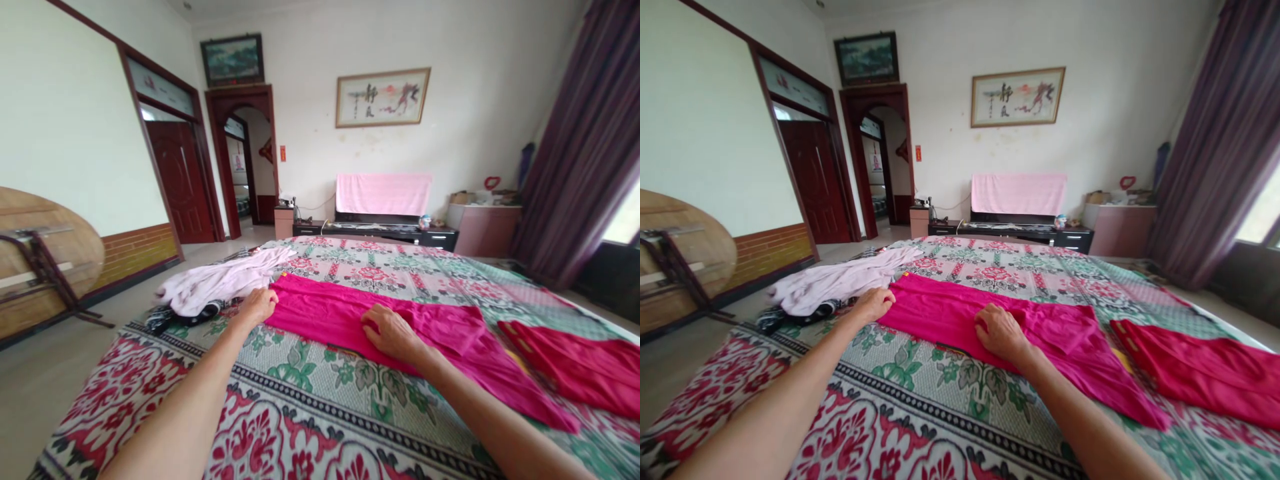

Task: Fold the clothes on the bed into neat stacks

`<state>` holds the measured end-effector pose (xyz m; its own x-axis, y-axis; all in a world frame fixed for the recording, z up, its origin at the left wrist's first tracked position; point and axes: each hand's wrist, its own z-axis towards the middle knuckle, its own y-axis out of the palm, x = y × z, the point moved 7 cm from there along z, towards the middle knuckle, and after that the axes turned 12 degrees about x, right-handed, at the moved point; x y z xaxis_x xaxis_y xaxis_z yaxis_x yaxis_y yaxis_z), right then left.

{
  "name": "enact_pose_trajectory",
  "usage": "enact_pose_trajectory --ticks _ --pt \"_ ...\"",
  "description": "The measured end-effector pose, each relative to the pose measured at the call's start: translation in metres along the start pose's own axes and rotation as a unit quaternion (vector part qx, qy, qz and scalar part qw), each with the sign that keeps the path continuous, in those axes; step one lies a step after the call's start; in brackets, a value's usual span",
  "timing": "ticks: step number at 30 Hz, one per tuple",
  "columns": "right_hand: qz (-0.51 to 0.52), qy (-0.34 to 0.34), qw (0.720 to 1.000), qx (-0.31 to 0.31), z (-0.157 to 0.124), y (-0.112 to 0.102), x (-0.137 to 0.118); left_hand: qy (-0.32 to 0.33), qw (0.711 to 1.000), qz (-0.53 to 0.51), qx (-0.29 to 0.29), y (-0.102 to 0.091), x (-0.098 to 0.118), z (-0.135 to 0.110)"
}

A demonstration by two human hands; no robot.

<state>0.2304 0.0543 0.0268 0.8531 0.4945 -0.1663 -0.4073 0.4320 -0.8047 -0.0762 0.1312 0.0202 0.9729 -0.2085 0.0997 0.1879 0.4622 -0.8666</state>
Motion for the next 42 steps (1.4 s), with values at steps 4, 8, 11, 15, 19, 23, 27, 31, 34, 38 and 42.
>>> enact_pose_trajectory --ticks 4,8,11,15,19,23,27,31,34,38,42 --pt "0.038 0.007 0.999 0.038 -0.004 0.002 0.007 -0.009 1.0 0.013 0.025 0.0 0.005 0.001" --pt "0.052 0.019 0.995 0.079 -0.008 -0.001 0.01 -0.034 0.998 0.021 0.044 -0.001 0.002 0.002" --pt "0.048 0.039 0.994 0.088 -0.011 -0.002 0.011 -0.046 0.997 0.026 0.053 -0.002 0.0 0.0" --pt "0.044 0.035 0.994 0.097 -0.012 -0.006 0.006 -0.043 0.995 0.033 0.081 -0.01 0.005 0.0" --pt "0.076 -0.031 0.991 0.102 -0.013 -0.013 -0.01 -0.045 0.995 0.03 0.087 -0.014 0.013 0.0" --pt "0.125 -0.076 0.987 0.062 -0.014 -0.011 -0.02 -0.022 0.999 0.009 0.026 0.001 0.023 -0.004" --pt "0.144 -0.068 0.987 0.035 -0.014 -0.007 -0.019 -0.052 0.997 0.019 -0.06 0.02 0.021 -0.01" --pt "0.148 -0.061 0.987 0.033 -0.014 -0.005 -0.017 -0.06 0.995 0.02 -0.081 0.02 0.021 -0.012" --pt "0.131 -0.06 0.988 0.049 -0.012 -0.006 -0.013 -0.067 0.996 0.021 -0.062 0.014 0.024 -0.01" --pt "0.026 -0.024 0.996 0.078 -0.004 -0.012 0.003 -0.021 1.0 0.005 -0.011 0.007 0.037 -0.001" --pt "-0.086 -0.009 0.995 0.048 0.001 -0.012 0.017 0.005 1.0 -0.022 -0.014 0.015 0.047 0.007"
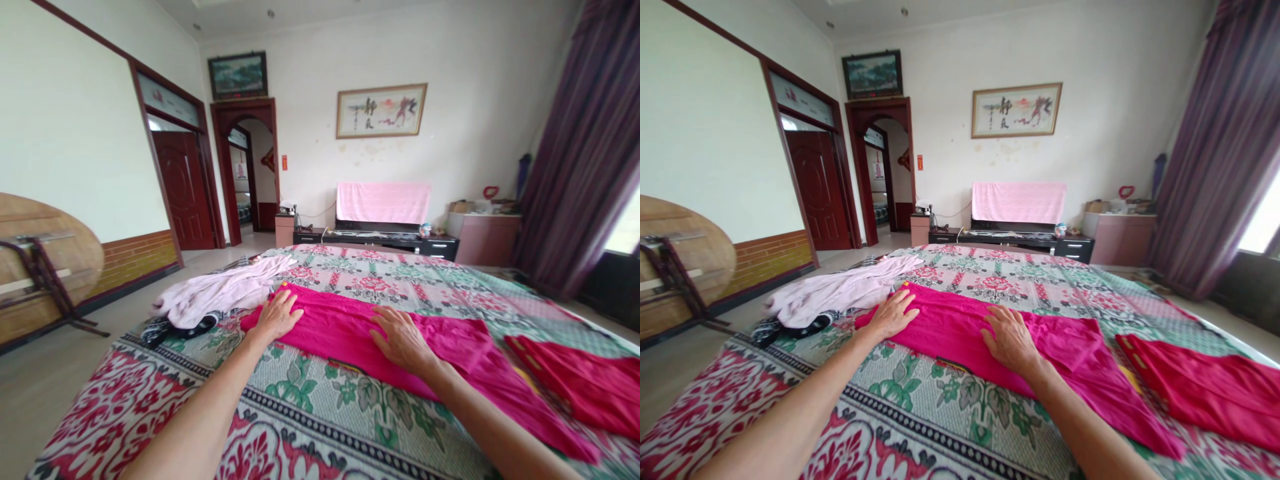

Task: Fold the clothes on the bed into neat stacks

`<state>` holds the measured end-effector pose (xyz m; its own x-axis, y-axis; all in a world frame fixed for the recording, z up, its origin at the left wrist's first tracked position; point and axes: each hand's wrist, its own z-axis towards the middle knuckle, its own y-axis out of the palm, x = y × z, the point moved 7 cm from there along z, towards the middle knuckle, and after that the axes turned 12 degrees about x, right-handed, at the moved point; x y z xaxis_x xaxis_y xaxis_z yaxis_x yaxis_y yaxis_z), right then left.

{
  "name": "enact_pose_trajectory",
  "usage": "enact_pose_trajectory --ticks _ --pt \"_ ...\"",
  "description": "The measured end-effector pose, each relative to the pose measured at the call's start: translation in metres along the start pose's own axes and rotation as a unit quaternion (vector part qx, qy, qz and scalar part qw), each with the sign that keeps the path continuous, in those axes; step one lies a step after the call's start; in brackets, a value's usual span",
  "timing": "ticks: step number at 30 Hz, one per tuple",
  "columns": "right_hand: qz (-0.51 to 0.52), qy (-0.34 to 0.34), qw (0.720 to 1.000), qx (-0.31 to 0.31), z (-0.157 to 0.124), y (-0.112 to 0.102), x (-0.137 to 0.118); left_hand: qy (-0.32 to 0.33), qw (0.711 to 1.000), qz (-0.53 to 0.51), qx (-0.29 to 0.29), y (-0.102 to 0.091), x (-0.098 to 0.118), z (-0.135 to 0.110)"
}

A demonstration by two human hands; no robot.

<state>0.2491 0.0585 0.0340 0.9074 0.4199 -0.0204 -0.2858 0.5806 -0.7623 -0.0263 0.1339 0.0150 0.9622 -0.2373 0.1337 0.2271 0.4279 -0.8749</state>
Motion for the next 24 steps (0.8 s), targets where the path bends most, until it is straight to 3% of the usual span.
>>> enact_pose_trajectory --ticks 3,7,13,17,20,24 --pt "-0.038 0.004 0.999 -0.036 -0.002 0.004 0.006 -0.016 0.998 -0.006 -0.053 0.013 -0.003 0.002" --pt "-0.007 0.014 0.997 -0.07 -0.006 0.006 0.008 -0.038 0.995 0.001 -0.094 0.021 -0.008 0.0" --pt "-0.002 0.023 0.998 -0.066 -0.005 0.003 0.008 -0.034 0.997 0.001 -0.07 0.016 -0.008 -0.003" --pt "0.008 0.054 0.996 -0.068 -0.007 0.006 0.013 0.04 0.999 -0.007 -0.024 0.009 0.002 -0.001" --pt "0.002 0.062 0.994 -0.085 -0.008 0.01 0.014 0.094 0.995 -0.025 -0.021 0.01 0.009 0.0" --pt "-0.003 0.058 0.995 -0.082 -0.009 0.011 0.015 0.094 0.994 -0.034 -0.034 0.018 0.008 0.0"
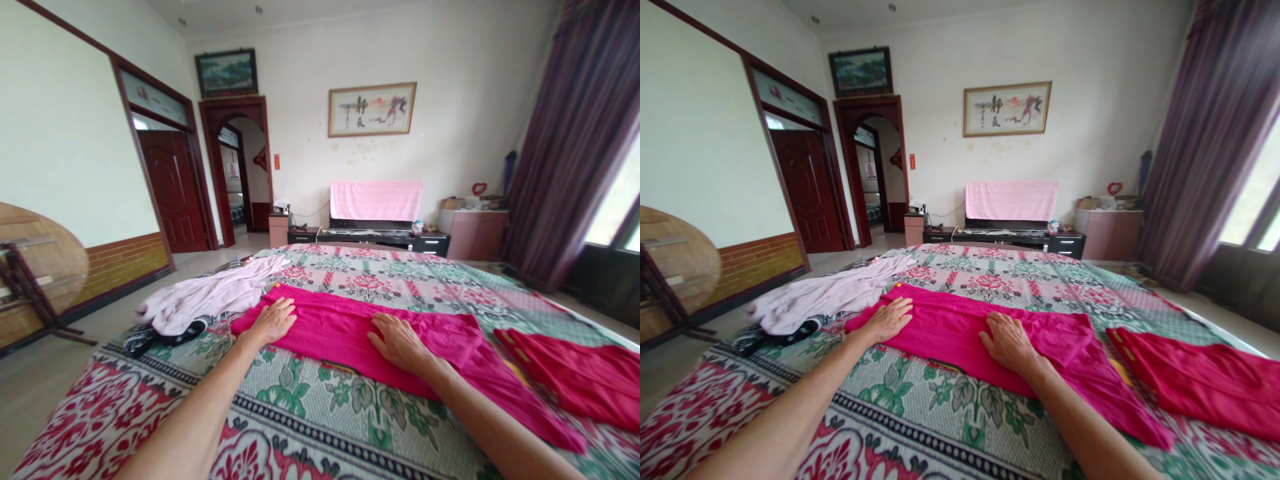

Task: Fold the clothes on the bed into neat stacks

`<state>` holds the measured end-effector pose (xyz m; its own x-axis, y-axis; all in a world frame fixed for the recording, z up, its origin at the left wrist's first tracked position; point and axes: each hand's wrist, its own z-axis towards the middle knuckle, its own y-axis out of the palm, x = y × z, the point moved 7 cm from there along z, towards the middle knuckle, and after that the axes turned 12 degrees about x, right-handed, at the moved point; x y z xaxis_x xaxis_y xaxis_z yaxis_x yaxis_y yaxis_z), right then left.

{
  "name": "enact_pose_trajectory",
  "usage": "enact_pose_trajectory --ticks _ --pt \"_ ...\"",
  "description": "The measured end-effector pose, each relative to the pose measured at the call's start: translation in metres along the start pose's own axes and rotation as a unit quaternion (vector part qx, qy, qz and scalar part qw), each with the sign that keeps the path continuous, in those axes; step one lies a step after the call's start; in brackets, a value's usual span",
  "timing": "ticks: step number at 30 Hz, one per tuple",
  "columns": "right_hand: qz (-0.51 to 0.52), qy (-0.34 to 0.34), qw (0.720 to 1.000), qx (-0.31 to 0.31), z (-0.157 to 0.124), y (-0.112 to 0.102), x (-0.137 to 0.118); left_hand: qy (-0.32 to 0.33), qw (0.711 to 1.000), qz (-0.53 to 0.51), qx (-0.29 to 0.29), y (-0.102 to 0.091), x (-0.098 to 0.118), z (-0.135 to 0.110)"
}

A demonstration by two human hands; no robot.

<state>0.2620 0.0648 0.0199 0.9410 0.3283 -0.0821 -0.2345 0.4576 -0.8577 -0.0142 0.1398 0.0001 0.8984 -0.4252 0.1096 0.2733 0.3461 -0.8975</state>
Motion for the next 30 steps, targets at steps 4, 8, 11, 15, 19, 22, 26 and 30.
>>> enact_pose_trajectory --ticks 4,8,11,15,19,22,26,30 --pt "0.015 -0.017 0.999 0.032 0.0002 -0.0024 -0.0001 -0.016 1.0 0.008 0.01 0.0018 -0.0025 -0.0007" --pt "0.024 -0.023 0.998 0.049 0.0005 -0.005 0.0 -0.011 0.999 0.012 0.03 -0.001 -0.0019 -0.0005" --pt "0.028 -0.033 0.998 0.043 0.0003 -0.0054 -0.0025 -0.007 1.0 0.007 0.024 -0.0009 -0.0011 0.0002" --pt "0.019 -0.028 0.999 0.036 0.0004 -0.0048 -0.0032 -0.006 1.0 0.007 -0.011 0.0031 0.0011 0.0012" --pt "0.016 -0.026 0.999 0.024 0.0007 -0.0025 -0.0033 -0.025 0.999 0.009 -0.025 0.0069 0.0013 0.0024" --pt "0.015 -0.028 0.999 0.027 0.001 -0.0014 -0.0024 -0.022 1.0 0.01 0.008 0.0059 0.0015 0.0038" --pt "0.014 -0.033 0.998 0.048 0.0006 -0.0027 -0.0012 0.0 0.996 0.012 0.083 0.0028 0.0005 0.005" --pt "0.034 -0.051 0.997 0.05 -0.0002 -0.0054 -0.0059 0.023 0.994 0.005 0.11 0.0081 -0.0017 0.0054"
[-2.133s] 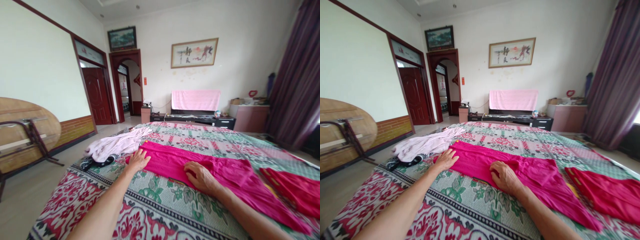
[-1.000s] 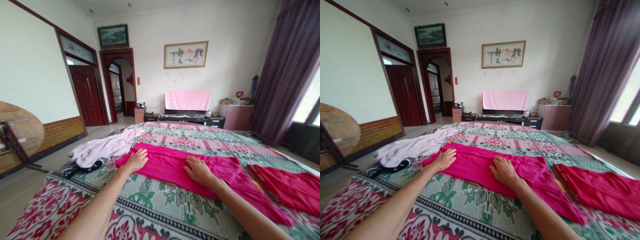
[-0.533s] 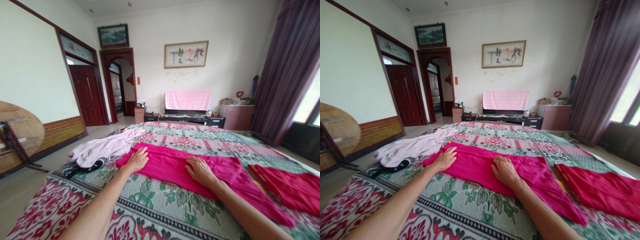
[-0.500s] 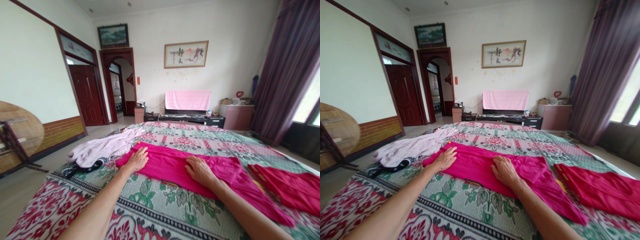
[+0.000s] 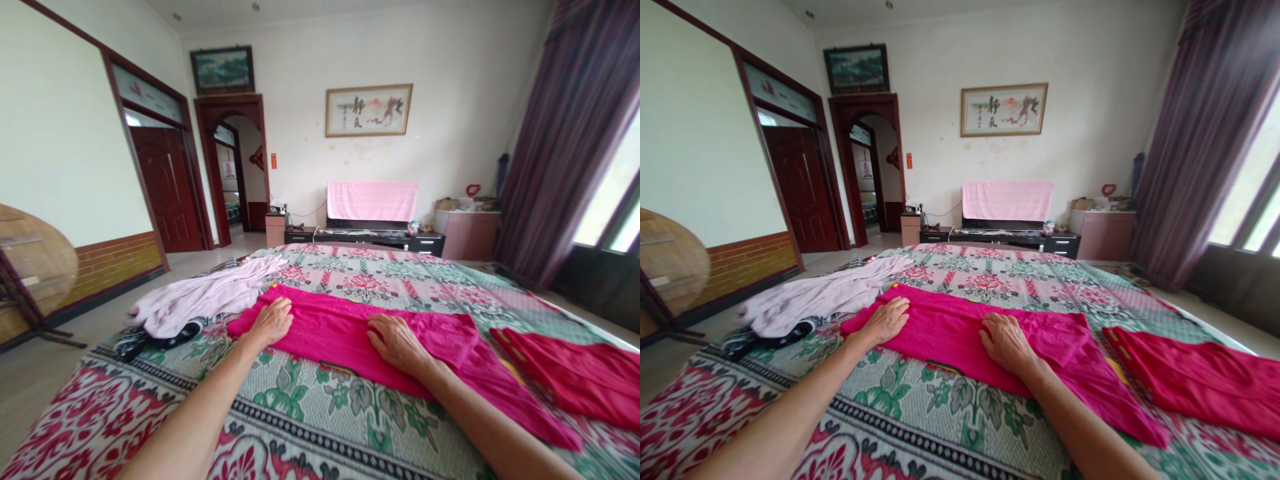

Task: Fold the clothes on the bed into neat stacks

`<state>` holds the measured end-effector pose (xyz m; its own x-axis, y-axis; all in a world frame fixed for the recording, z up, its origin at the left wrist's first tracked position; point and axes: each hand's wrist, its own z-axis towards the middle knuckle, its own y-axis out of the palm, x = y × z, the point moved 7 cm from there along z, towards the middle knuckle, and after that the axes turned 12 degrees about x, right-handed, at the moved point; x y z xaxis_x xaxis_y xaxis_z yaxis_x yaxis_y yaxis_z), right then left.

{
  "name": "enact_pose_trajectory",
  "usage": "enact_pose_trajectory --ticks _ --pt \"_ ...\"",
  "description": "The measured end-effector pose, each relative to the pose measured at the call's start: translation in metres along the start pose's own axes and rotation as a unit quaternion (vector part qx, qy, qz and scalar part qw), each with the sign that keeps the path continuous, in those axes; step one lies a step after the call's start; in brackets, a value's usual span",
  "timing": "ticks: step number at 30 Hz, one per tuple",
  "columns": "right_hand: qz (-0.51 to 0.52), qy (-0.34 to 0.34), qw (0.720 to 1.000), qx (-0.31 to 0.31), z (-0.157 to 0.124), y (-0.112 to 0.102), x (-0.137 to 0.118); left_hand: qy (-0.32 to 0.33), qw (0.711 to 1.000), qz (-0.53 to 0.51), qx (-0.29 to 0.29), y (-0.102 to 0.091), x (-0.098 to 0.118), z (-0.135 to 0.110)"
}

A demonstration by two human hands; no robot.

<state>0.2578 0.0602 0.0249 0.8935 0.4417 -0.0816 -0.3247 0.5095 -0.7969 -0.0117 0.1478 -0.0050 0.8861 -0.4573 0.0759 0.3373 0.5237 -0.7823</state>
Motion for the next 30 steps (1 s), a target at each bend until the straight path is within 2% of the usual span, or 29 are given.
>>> enact_pose_trajectory --ticks 7,11,14,17,22,26,30 --pt "0.002 -0.006 1.0 0.005 0.002 -0.001 -0.001 0.013 0.999 -0.006 0.038 -0.007 0.001 0.003" --pt "0.022 -0.019 0.999 0.039 0.004 -0.001 -0.006 0.012 1.0 -0.011 0.019 -0.014 0.012 0.005" --pt "0.059 -0.035 0.997 0.048 0.01 -0.001 -0.021 -0.029 0.999 0.015 -0.016 -0.015 0.013 0.005" --pt "0.071 -0.031 0.997 0.015 0.024 0.007 -0.036 -0.087 0.994 0.054 -0.045 -0.015 0.0 0.002" --pt "0.069 -0.002 0.997 -0.044 0.048 0.033 -0.055 -0.154 0.98 0.08 -0.1 -0.011 -0.03 -0.006" --pt "0.071 0.051 0.992 -0.093 0.048 0.056 -0.06 -0.173 0.974 0.079 -0.123 -0.006 -0.038 -0.009" --pt "0.09 0.036 0.988 -0.121 0.04 0.053 -0.068 -0.17 0.974 0.091 -0.12 -0.003 -0.04 -0.009"
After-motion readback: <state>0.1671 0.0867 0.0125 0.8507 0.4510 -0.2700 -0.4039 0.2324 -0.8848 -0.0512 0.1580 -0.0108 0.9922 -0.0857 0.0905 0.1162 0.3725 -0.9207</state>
